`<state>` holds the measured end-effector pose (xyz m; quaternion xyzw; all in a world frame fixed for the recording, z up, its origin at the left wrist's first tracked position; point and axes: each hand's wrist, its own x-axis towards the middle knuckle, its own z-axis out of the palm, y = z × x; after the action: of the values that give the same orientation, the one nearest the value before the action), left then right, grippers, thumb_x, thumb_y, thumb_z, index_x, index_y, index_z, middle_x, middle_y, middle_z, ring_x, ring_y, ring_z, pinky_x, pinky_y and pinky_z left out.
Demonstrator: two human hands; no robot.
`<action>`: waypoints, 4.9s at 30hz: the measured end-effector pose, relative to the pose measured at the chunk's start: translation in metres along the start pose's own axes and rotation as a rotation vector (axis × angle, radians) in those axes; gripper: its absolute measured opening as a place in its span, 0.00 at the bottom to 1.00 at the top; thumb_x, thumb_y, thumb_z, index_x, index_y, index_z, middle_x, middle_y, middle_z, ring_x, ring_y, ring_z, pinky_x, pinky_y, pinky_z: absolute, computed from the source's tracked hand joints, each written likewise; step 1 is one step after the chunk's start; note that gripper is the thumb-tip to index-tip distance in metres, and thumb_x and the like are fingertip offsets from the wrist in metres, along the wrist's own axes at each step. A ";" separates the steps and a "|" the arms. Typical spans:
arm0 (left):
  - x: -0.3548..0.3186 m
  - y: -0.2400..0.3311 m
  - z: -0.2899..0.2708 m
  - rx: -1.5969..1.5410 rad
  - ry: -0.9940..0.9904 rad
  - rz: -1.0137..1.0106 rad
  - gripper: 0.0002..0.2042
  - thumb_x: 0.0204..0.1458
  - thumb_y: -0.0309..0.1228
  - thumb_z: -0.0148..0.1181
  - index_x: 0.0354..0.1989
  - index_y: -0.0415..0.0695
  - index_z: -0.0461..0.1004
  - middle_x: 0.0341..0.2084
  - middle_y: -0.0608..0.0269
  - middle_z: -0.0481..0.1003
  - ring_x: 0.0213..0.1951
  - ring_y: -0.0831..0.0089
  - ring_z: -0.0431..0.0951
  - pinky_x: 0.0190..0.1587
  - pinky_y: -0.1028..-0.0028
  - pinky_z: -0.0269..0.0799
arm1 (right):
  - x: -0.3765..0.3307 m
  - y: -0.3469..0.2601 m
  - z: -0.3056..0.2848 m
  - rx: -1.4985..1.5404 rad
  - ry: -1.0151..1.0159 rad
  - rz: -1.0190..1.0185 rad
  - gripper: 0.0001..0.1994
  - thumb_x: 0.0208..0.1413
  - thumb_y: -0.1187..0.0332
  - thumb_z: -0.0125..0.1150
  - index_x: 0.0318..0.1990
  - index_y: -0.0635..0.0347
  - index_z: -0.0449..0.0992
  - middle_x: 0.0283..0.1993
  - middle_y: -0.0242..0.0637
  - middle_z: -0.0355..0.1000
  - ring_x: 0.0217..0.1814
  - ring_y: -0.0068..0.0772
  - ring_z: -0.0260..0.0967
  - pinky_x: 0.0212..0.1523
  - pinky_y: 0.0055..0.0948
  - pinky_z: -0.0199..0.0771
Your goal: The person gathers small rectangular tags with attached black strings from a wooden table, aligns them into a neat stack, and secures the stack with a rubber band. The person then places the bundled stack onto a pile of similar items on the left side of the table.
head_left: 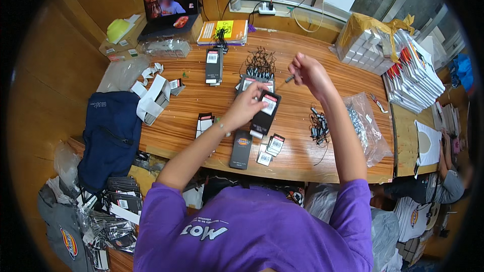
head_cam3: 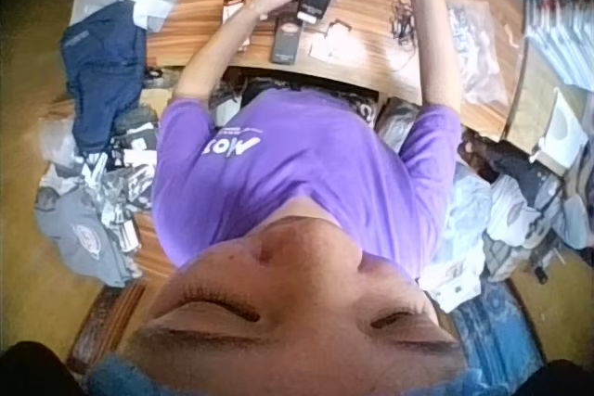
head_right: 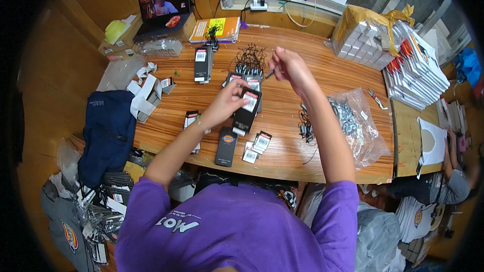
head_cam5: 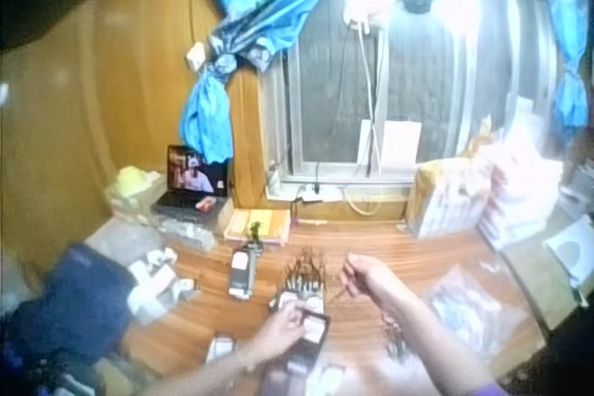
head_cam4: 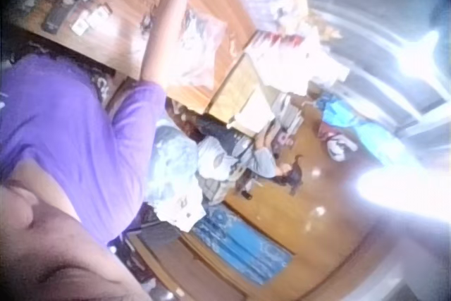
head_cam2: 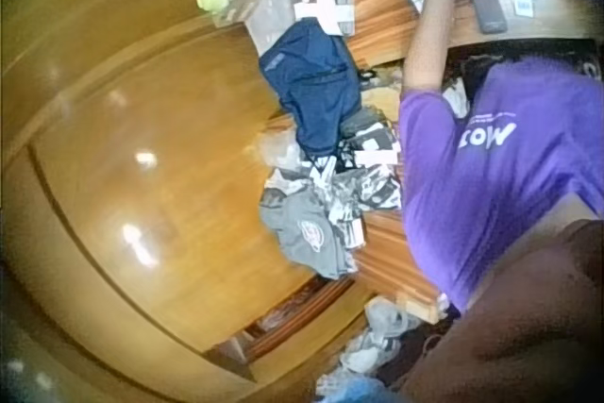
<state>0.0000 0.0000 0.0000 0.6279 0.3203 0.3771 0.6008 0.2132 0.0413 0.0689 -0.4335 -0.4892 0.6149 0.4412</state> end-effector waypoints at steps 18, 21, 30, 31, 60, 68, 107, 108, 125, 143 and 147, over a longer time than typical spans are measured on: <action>0.036 -0.028 -0.021 1.067 0.302 0.324 0.07 0.45 0.32 0.58 0.34 0.48 0.72 0.41 0.62 0.67 0.44 0.61 0.63 0.48 0.64 0.59 | 0.175 0.085 0.002 -0.283 0.282 0.216 0.12 0.52 0.61 0.53 0.23 0.58 0.70 0.13 0.35 0.65 0.11 0.27 0.59 0.09 0.29 0.55; 0.016 -0.019 -0.036 0.931 0.397 0.396 0.07 0.46 0.32 0.56 0.34 0.46 0.72 0.41 0.61 0.68 0.44 0.60 0.64 0.49 0.64 0.59 | 0.166 0.081 0.019 -0.490 0.204 0.201 0.11 0.52 0.63 0.52 0.35 0.61 0.73 0.28 0.35 0.71 0.21 0.28 0.69 0.18 0.29 0.65; -0.145 0.015 -0.128 0.617 0.708 -0.043 0.16 0.52 0.33 0.53 0.46 0.38 0.66 0.38 0.54 0.72 0.40 0.66 0.72 0.43 0.71 0.67 | 0.108 0.083 -0.019 -0.688 0.203 -0.275 0.19 0.50 0.65 0.59 0.49 0.64 0.69 0.47 0.42 0.68 0.48 0.31 0.64 0.48 0.29 0.64; -0.168 0.000 -0.136 0.662 0.709 -0.184 0.18 0.53 0.35 0.53 0.49 0.39 0.64 0.36 0.53 0.72 0.38 0.66 0.73 0.41 0.71 0.68 | 0.100 0.083 -0.011 -0.642 0.185 -0.269 0.18 0.50 0.66 0.58 0.49 0.63 0.69 0.46 0.41 0.68 0.47 0.30 0.64 0.47 0.27 0.64; -0.188 -0.044 -0.120 0.773 0.697 -0.270 0.15 0.46 0.27 0.59 0.42 0.37 0.67 0.31 0.54 0.68 0.34 0.62 0.71 0.38 0.71 0.68 | -0.093 0.091 0.098 -0.236 0.042 -0.049 0.08 0.54 0.70 0.52 0.40 0.61 0.72 0.34 0.29 0.69 0.35 0.18 0.61 0.37 0.19 0.61; -0.184 -0.038 -0.099 1.064 0.710 -0.363 0.21 0.37 0.34 0.67 0.39 0.38 0.67 0.38 0.52 0.64 0.45 0.52 0.63 0.49 0.62 0.59 | -0.091 0.095 0.097 -0.228 0.039 -0.061 0.07 0.54 0.69 0.53 0.38 0.61 0.72 0.32 0.28 0.69 0.33 0.16 0.59 0.34 0.19 0.59; -0.154 -0.016 -0.054 1.038 0.574 -0.108 0.09 0.45 0.19 0.51 0.36 0.38 0.64 0.36 0.50 0.66 0.40 0.52 0.67 0.44 0.64 0.64 | -0.111 0.099 0.050 -0.242 0.199 -0.074 0.08 0.55 0.69 0.53 0.40 0.63 0.72 0.32 0.29 0.70 0.31 0.16 0.61 0.34 0.17 0.62; -0.155 -0.019 -0.055 1.031 0.570 -0.080 0.09 0.45 0.21 0.52 0.36 0.38 0.64 0.36 0.50 0.65 0.39 0.52 0.67 0.43 0.64 0.64 | -0.111 0.101 0.051 -0.228 0.194 -0.076 0.08 0.55 0.70 0.53 0.40 0.63 0.72 0.32 0.29 0.70 0.31 0.16 0.61 0.34 0.17 0.62; -0.146 -0.020 -0.034 1.100 0.531 -0.188 0.31 0.40 0.27 0.61 0.54 0.44 0.54 0.40 0.48 0.66 0.44 0.51 0.67 0.43 0.62 0.68 | -0.114 0.105 0.053 -0.226 0.153 -0.063 0.08 0.55 0.69 0.53 0.39 0.63 0.72 0.32 0.30 0.70 0.33 0.18 0.62 0.35 0.20 0.63; -0.121 0.033 -0.029 1.065 0.428 -0.153 0.37 0.45 0.34 0.60 0.62 0.42 0.47 0.57 0.42 0.54 0.59 0.48 0.54 0.60 0.61 0.51 | -0.108 0.105 0.035 -0.333 0.201 -0.029 0.10 0.55 0.69 0.52 0.42 0.66 0.70 0.36 0.33 0.70 0.38 0.21 0.64 0.42 0.20 0.63; -0.066 0.036 -0.048 0.937 0.364 0.030 0.38 0.47 0.43 0.58 0.61 0.36 0.47 0.56 0.40 0.55 0.58 0.48 0.56 0.57 0.61 0.55 | -0.067 0.102 0.031 -0.301 0.252 -0.072 0.13 0.53 0.68 0.55 0.44 0.66 0.69 0.34 0.30 0.66 0.35 0.21 0.62 0.38 0.21 0.63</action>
<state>-0.0766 -0.0341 0.0296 0.7587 0.5458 0.3047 0.1833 0.1868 -0.0442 -0.0202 -0.5502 -0.5317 0.4594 0.4511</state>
